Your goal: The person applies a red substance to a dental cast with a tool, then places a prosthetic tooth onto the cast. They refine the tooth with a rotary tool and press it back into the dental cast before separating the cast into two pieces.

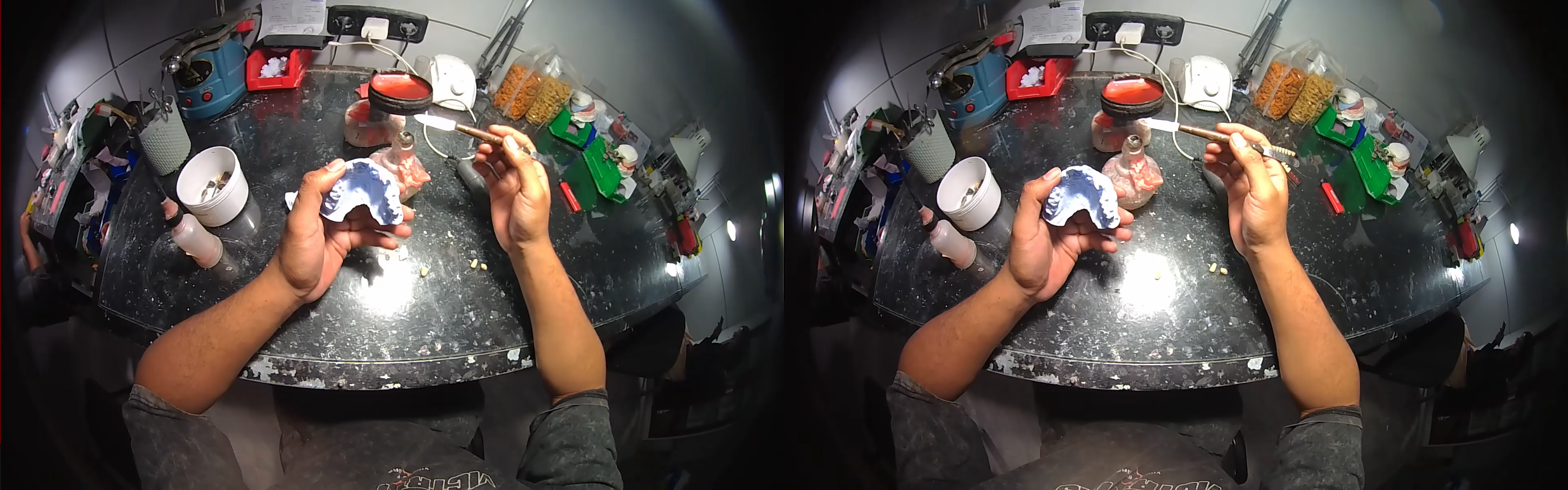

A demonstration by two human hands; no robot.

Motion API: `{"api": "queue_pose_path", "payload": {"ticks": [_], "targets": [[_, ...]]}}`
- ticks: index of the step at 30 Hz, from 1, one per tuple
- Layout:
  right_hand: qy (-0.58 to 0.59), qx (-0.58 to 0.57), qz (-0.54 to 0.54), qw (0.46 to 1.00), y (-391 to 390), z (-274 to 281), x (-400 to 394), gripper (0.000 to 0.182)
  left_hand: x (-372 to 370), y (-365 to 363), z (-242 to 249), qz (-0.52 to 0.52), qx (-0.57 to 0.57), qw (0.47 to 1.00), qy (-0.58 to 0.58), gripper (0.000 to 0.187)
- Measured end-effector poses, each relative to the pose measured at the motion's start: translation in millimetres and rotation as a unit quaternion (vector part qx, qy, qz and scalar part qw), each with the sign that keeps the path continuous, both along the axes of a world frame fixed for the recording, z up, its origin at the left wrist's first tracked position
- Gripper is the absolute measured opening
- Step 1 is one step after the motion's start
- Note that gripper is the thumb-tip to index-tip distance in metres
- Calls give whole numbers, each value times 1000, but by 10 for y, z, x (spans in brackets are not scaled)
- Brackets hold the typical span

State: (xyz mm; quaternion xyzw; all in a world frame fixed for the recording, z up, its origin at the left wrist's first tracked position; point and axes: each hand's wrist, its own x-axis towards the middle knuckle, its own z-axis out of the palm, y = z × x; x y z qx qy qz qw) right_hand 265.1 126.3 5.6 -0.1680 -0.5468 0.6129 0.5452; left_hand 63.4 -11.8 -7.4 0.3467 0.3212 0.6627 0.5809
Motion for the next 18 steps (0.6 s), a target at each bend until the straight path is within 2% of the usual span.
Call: {"api": "queue_pose_path", "payload": {"ticks": [5, 8, 11, 12, 15, 18], "targets": [[-31, 1, -16, 999, -37, -17, -19, 25, -32, 27, -63, -18, 0, 999, 41, 68], [-29, 3, -14, 999, -30, -42, -12, 25, -17, 48, -107, 21, 18, 999, 41, 63], [-22, 7, -12, 1000, -36, -43, -8, 25, -30, 42, -104, 19, 63, 996, 64, 74], [-21, 10, -12, 1000, -38, -39, -9, 25, -27, 17, -59, 7, 53, 997, 55, 79], [-23, 16, -14, 1000, -48, -34, -6, 26, -7, 0, -15, -17, 50, 999, 1, 79], [-25, 21, -17, 999, -60, -28, -17, 26, 5, -5, -20, -7, 44, 999, 5, 77]]}}
